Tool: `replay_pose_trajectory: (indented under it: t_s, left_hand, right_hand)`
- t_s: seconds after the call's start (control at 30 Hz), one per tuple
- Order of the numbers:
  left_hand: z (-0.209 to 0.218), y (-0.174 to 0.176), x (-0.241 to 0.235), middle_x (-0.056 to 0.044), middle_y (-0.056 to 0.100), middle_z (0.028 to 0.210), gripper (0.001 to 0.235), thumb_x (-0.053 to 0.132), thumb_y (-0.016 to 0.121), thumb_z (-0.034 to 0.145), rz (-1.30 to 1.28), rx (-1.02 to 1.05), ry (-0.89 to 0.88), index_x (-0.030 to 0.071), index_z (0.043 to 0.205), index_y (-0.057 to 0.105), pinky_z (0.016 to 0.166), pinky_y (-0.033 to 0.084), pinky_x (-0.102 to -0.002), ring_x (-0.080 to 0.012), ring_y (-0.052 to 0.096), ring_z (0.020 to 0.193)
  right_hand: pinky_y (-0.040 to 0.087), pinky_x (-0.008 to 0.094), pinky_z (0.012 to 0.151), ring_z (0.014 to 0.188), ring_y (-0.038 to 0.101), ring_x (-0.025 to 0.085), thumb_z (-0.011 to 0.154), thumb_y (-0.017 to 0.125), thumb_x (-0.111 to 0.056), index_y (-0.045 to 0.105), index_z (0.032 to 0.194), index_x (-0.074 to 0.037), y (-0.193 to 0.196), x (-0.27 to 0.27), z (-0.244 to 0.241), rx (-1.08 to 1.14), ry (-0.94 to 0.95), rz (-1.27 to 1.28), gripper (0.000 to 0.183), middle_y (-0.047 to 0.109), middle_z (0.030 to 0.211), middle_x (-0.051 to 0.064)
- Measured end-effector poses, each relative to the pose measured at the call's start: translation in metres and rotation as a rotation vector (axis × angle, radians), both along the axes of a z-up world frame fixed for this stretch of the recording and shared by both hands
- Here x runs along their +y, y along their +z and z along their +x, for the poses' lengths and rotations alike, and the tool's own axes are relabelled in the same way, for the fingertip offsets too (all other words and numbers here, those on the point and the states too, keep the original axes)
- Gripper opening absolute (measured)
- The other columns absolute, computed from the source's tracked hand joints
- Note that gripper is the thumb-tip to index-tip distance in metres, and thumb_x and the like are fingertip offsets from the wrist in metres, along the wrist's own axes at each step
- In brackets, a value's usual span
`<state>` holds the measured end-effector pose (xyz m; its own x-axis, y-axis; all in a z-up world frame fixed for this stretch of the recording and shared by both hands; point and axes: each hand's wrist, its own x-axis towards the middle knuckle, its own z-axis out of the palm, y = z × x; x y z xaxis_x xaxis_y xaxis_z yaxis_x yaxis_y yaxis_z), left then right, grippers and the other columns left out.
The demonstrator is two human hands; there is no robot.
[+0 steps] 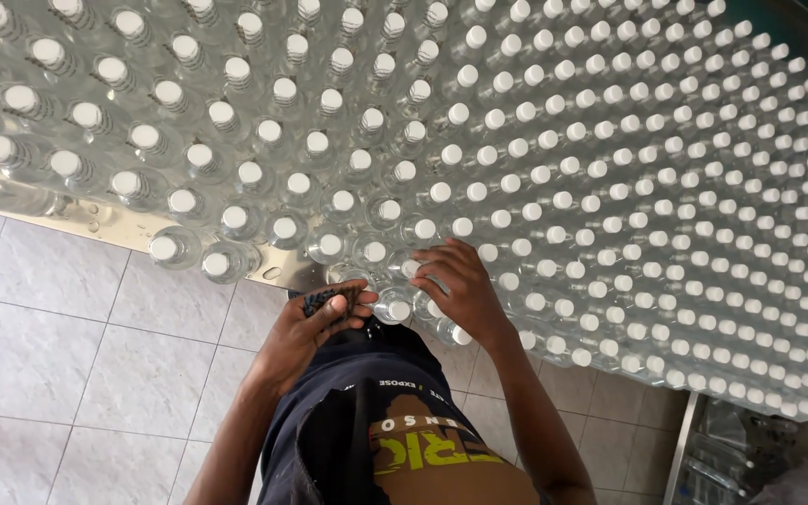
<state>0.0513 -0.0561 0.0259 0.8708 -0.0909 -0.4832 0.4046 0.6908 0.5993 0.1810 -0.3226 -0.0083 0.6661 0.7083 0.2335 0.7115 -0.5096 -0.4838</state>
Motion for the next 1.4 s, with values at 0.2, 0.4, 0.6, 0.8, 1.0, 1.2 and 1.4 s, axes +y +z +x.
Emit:
replay_pose_trajectory:
  t_s: [0.2,0.4,0.6,0.8,1.0,1.2,1.4]
  left_hand:
    - [0.002,0.003,-0.006,-0.031,0.078,0.128,0.051,0.019,0.064,0.106,0.008,-0.01,-0.001,-0.011,0.147,0.065,0.101,0.064,-0.045,-0.0359,0.077,0.116]
    - [0.01,0.01,-0.017,-0.029,0.079,0.125,0.051,0.019,0.067,0.105,-0.025,0.003,0.002,-0.013,0.145,0.066,0.101,0.065,-0.043,-0.032,0.078,0.112]
    - [0.01,-0.008,-0.043,-0.027,0.081,0.118,0.05,0.02,0.072,0.103,-0.065,-0.022,-0.091,-0.012,0.142,0.07,0.099,0.066,-0.044,-0.031,0.079,0.105]
    - [0.006,-0.022,-0.055,-0.026,0.082,0.11,0.045,0.018,0.073,0.104,-0.111,-0.059,-0.167,-0.012,0.138,0.072,0.095,0.068,-0.041,-0.0277,0.081,0.1]
    - [0.011,-0.001,-0.052,-0.032,0.08,0.113,0.047,0.013,0.071,0.104,-0.139,-0.037,-0.155,-0.016,0.14,0.066,0.093,0.068,-0.04,-0.0308,0.082,0.101]
    - [0.014,-0.003,-0.044,-0.031,0.079,0.127,0.053,0.019,0.069,0.104,-0.066,-0.037,-0.139,-0.013,0.146,0.065,0.1,0.066,-0.042,-0.0337,0.079,0.114]
    - [0.014,0.003,-0.028,-0.03,0.079,0.125,0.054,0.019,0.069,0.103,-0.014,0.015,-0.057,-0.014,0.146,0.065,0.101,0.065,-0.044,-0.0346,0.079,0.113]
  right_hand:
    - [0.046,0.051,0.121,0.124,0.072,0.019,0.105,0.075,-0.03,0.063,0.126,-0.016,-0.002,0.002,-0.002,-0.012,0.001,-0.113,0.028,0.075,0.133,-0.001]
    - [0.045,0.051,0.122,0.135,0.067,0.025,0.102,0.078,-0.029,0.062,0.146,-0.012,0.055,0.015,-0.008,0.102,-0.045,-0.069,0.05,0.07,0.141,0.005]
    - [0.057,0.045,0.103,0.106,0.074,0.025,0.088,0.091,-0.018,0.077,0.127,-0.01,0.08,0.027,-0.011,0.461,0.045,0.247,0.042,0.077,0.114,0.003]
    - [0.06,0.042,0.094,0.092,0.076,0.02,0.086,0.092,-0.01,0.083,0.118,-0.009,0.083,0.021,-0.011,0.614,0.006,0.294,0.033,0.081,0.093,0.003]
    - [0.061,0.037,0.095,0.093,0.083,0.017,0.085,0.094,-0.009,0.086,0.109,-0.009,0.076,0.015,-0.009,0.649,-0.149,0.294,0.026,0.088,0.091,0.004]
    - [0.059,0.04,0.1,0.103,0.082,0.022,0.102,0.081,-0.009,0.082,0.125,-0.012,0.046,0.018,0.042,0.378,-0.236,0.288,0.024,0.087,0.105,0.006]
    - [0.052,0.042,0.109,0.106,0.077,0.021,0.109,0.071,-0.012,0.081,0.128,-0.017,0.001,0.011,0.072,0.132,-0.121,0.138,0.022,0.084,0.109,0.0]
